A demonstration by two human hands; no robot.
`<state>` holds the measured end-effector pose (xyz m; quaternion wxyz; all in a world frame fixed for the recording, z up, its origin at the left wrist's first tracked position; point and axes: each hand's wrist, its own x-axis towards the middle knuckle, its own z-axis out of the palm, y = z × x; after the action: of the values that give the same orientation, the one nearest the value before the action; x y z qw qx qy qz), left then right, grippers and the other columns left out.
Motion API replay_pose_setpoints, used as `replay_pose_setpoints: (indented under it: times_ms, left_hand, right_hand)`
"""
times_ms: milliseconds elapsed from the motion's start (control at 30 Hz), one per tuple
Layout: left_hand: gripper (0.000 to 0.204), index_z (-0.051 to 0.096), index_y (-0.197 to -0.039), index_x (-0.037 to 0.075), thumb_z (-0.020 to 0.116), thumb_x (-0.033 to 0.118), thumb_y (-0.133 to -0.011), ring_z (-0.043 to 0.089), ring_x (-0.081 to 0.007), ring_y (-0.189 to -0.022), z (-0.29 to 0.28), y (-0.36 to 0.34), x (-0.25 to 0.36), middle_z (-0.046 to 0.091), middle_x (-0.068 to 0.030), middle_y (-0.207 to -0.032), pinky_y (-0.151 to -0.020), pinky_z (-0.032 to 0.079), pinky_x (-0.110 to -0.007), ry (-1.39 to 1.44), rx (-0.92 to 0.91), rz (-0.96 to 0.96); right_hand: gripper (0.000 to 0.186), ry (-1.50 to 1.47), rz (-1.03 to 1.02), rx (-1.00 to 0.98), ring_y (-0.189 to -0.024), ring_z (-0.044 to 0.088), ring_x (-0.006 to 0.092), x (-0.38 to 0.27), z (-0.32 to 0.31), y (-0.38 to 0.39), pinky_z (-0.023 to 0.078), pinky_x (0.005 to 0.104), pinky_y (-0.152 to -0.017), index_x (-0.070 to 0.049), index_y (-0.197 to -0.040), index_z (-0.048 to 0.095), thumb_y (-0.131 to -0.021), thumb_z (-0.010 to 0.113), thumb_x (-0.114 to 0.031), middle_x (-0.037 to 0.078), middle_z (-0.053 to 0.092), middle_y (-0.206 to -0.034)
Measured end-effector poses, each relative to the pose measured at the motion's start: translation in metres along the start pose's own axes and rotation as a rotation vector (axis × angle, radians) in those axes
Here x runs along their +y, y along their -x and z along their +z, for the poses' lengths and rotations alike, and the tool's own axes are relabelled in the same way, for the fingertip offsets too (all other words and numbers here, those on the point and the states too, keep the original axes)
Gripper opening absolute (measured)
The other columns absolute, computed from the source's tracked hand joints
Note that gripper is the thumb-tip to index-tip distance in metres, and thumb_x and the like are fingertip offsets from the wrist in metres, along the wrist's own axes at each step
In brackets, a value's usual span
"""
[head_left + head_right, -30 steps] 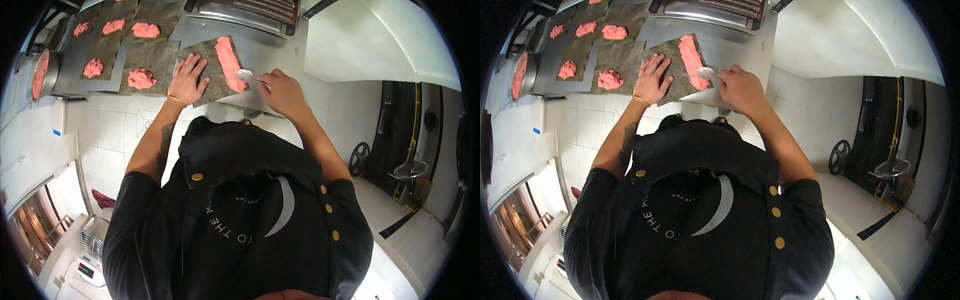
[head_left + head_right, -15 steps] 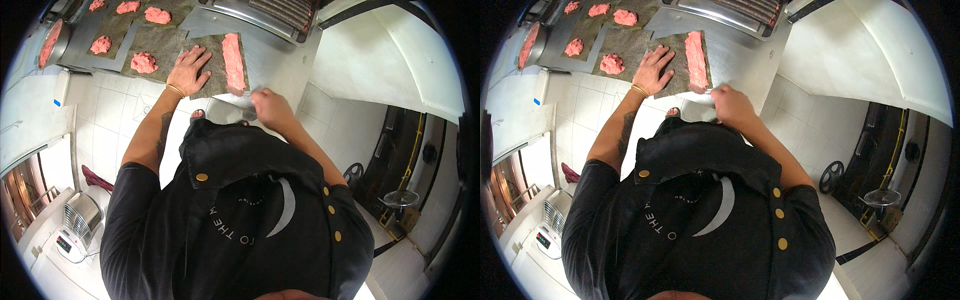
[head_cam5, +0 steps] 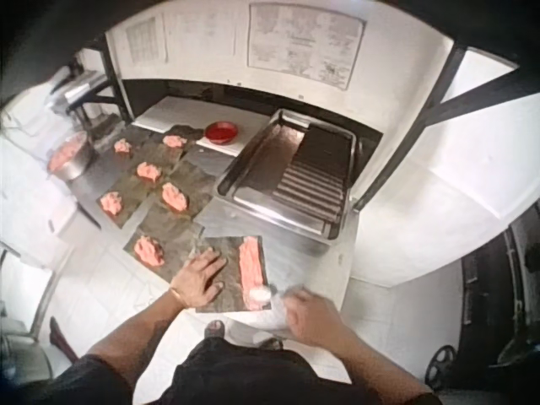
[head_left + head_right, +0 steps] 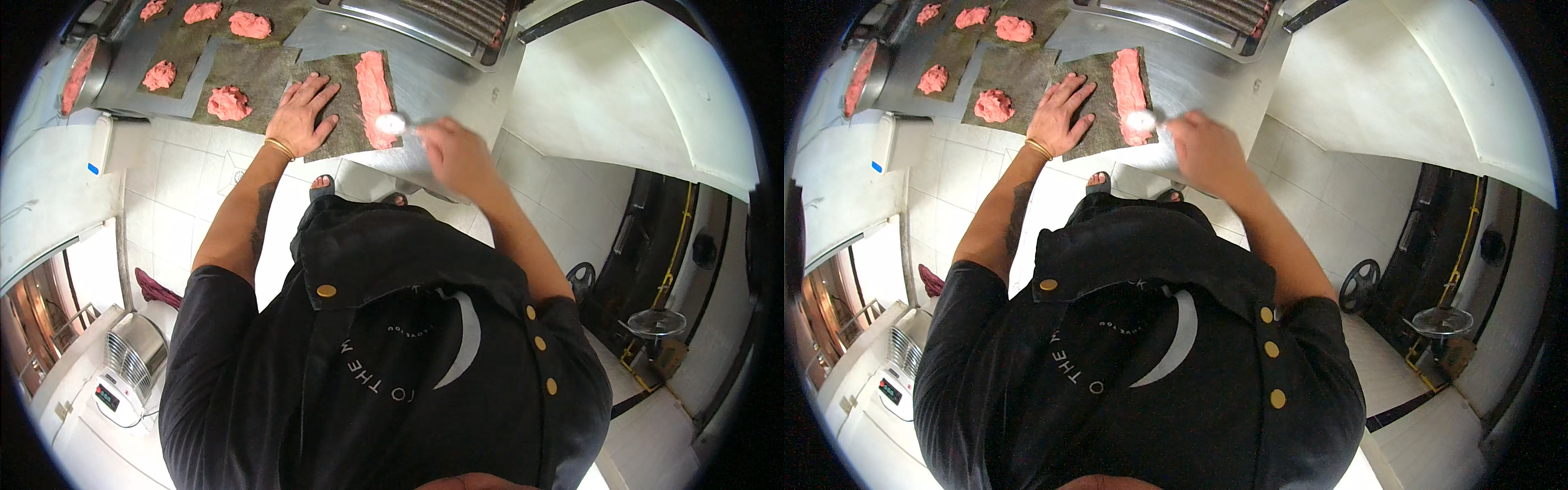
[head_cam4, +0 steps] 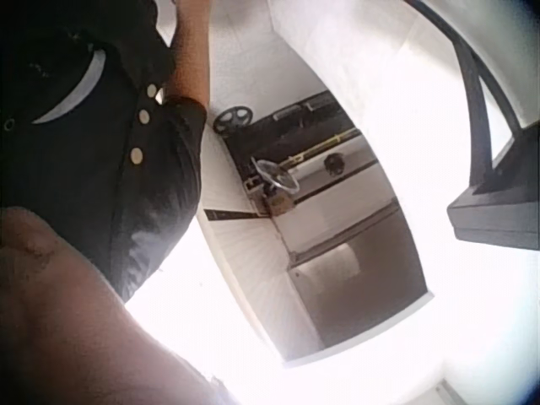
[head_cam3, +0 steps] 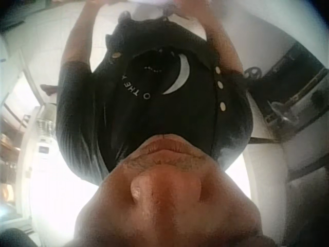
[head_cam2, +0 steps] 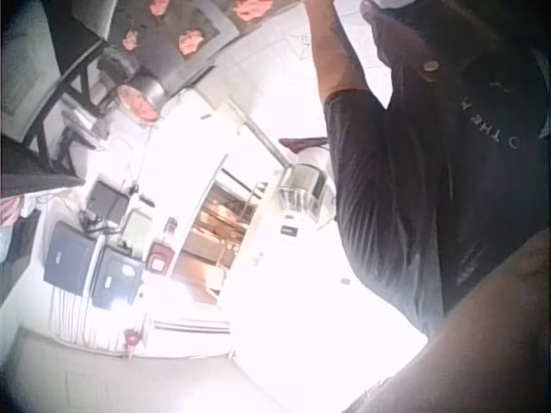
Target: The person spreads a pink paste onto sheets of seaweed using a spoon and then rolls the seaweed into cylinders, placing them into a metal tray.
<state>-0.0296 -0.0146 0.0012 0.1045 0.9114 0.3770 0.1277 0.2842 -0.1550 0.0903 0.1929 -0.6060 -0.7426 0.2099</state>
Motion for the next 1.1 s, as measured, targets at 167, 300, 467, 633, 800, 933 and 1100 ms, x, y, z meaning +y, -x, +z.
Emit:
replay_pose_setpoints:
  times_ms: [167, 300, 467, 633, 800, 933, 1100]
  left_hand:
    - [0.064, 0.052, -0.156, 0.014, 0.063, 0.040, -0.099, 0.038, -0.0334, -0.156, 0.001, 0.000, -0.001, 0.049, -0.0131, -0.161, -0.129, 0.028, -0.050, 0.011, 0.021, 0.020]
    - [0.064, 0.051, -0.158, 0.014, 0.063, 0.038, -0.100, 0.037, -0.0340, -0.157, 0.004, 0.001, -0.001, 0.047, -0.0137, -0.163, -0.129, 0.027, -0.051, 0.011, 0.013, 0.005]
    - [0.064, 0.051, -0.157, 0.015, 0.061, 0.042, -0.100, 0.038, -0.0328, -0.157, 0.004, 0.001, -0.003, 0.048, -0.0131, -0.162, -0.130, 0.027, -0.050, -0.018, 0.025, 0.014]
    - [0.064, 0.050, -0.159, 0.015, 0.062, 0.038, -0.100, 0.036, -0.0340, -0.157, 0.002, 0.002, -0.001, 0.047, -0.0146, -0.163, -0.129, 0.027, -0.052, -0.010, 0.001, 0.006]
    - [0.064, 0.049, -0.159, 0.016, 0.062, 0.038, -0.100, 0.036, -0.0341, -0.157, 0.003, 0.002, 0.000, 0.047, -0.0142, -0.163, -0.130, 0.026, -0.052, -0.003, -0.005, 0.004]
    - [0.065, 0.049, -0.159, 0.016, 0.062, 0.039, -0.100, 0.036, -0.0342, -0.157, 0.000, -0.001, 0.000, 0.047, -0.0141, -0.164, -0.130, 0.026, -0.052, -0.010, -0.015, 0.001]
    - [0.065, 0.049, -0.159, 0.015, 0.062, 0.039, -0.100, 0.037, -0.0346, -0.157, 0.002, 0.002, 0.000, 0.047, -0.0142, -0.164, -0.129, 0.026, -0.052, -0.012, -0.009, -0.003]
  right_hand:
    - [0.017, 0.101, -0.072, -0.069, -0.090, 0.070, 0.0406, 0.020, -0.010, -0.055, 0.055, 0.0532, -0.079, -0.010, -0.100, 0.072, -0.100, 0.058, -0.020, 0.017, 0.069, -0.097]
    - [0.017, 0.184, -0.120, -0.233, -0.091, 0.070, 0.0400, 0.025, -0.005, -0.048, 0.055, 0.0506, -0.080, -0.010, -0.107, 0.075, -0.099, 0.060, -0.016, 0.016, 0.069, -0.098]
    - [0.019, 0.138, -0.151, -0.292, -0.093, 0.070, 0.0393, 0.016, -0.021, -0.023, 0.056, 0.0495, -0.082, -0.010, -0.110, 0.076, -0.098, 0.061, -0.012, 0.016, 0.070, -0.099]
    - [0.021, 0.138, -0.141, -0.227, -0.096, 0.070, 0.0392, 0.014, -0.010, -0.055, 0.056, 0.0487, -0.084, -0.009, -0.110, 0.078, -0.097, 0.061, -0.011, 0.016, 0.071, -0.101]
    - [0.022, 0.067, -0.192, -0.302, -0.094, 0.071, 0.0390, 0.019, -0.010, -0.025, 0.056, 0.0486, -0.081, -0.008, -0.110, 0.078, -0.096, 0.061, -0.010, 0.017, 0.071, -0.101]
    - [0.021, 0.082, -0.078, -0.202, -0.094, 0.071, 0.0383, 0.016, -0.022, -0.041, 0.057, 0.0470, -0.081, -0.007, -0.108, 0.077, -0.095, 0.061, -0.010, 0.016, 0.071, -0.099]
    - [0.021, 0.021, -0.212, -0.225, -0.092, 0.071, 0.0375, 0.022, -0.005, -0.008, 0.057, 0.0460, -0.080, -0.007, -0.112, 0.075, -0.094, 0.064, -0.010, 0.015, 0.070, -0.101]
